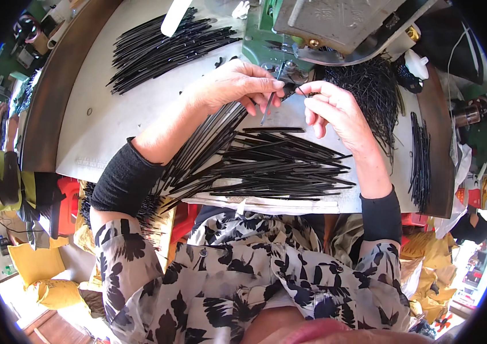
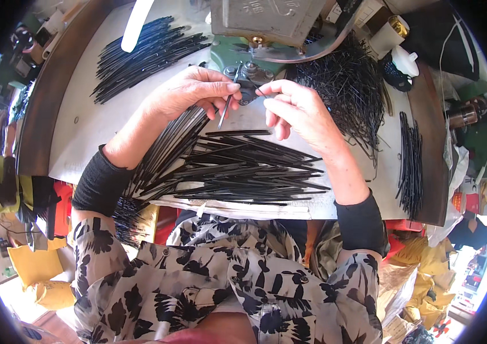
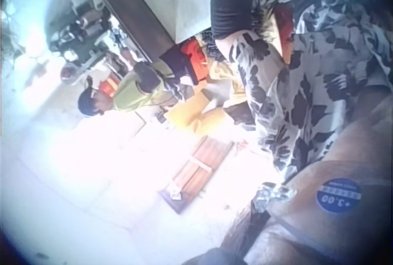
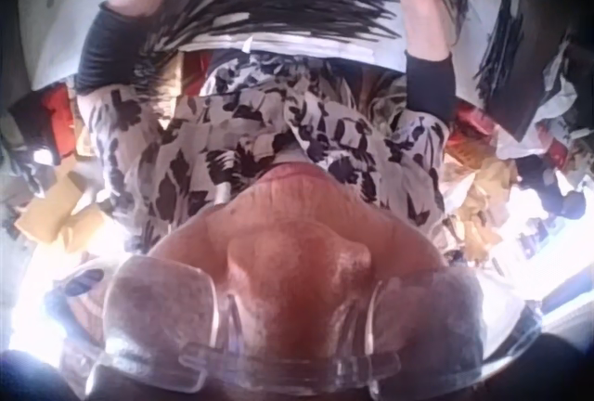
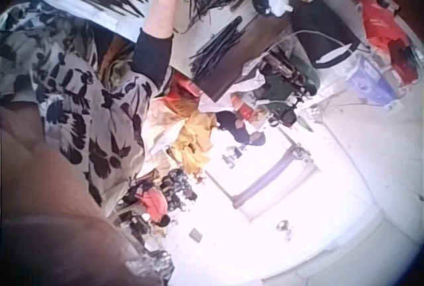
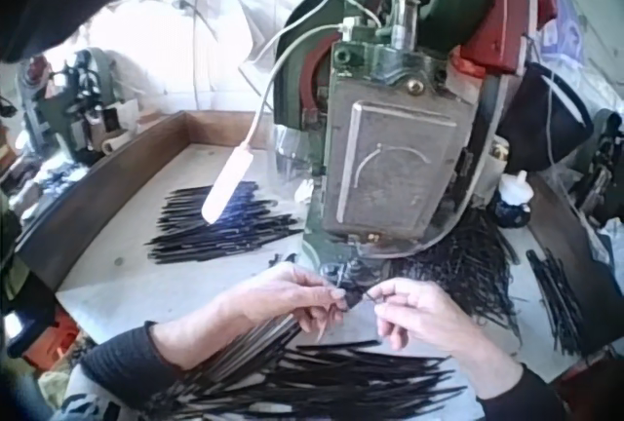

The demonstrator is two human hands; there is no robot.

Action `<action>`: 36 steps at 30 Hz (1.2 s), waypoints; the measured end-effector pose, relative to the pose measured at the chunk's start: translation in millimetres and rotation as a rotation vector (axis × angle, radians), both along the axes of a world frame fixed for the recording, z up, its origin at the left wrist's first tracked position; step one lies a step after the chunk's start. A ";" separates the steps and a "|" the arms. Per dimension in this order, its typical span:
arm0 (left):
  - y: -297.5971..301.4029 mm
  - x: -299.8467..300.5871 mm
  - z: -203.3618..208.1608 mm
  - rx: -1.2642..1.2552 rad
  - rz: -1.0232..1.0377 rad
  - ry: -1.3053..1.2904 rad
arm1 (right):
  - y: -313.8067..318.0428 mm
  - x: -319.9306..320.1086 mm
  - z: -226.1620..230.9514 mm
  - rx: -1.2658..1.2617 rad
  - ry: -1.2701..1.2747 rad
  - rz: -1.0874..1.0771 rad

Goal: The person aligns umbrella ribs and metal pins by hand, fastens them together using a riveting machine, and stacks the assembled ribs on the table.

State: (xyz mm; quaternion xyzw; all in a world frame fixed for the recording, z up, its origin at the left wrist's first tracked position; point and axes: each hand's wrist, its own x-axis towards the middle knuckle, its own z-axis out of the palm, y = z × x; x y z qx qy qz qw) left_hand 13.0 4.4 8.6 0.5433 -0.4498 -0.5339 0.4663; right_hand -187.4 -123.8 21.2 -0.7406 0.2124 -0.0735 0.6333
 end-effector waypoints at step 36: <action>-20.7 6.1 0.7 -0.058 0.110 -0.137 | -6.2 14.2 -7.6 -0.078 -0.114 -0.079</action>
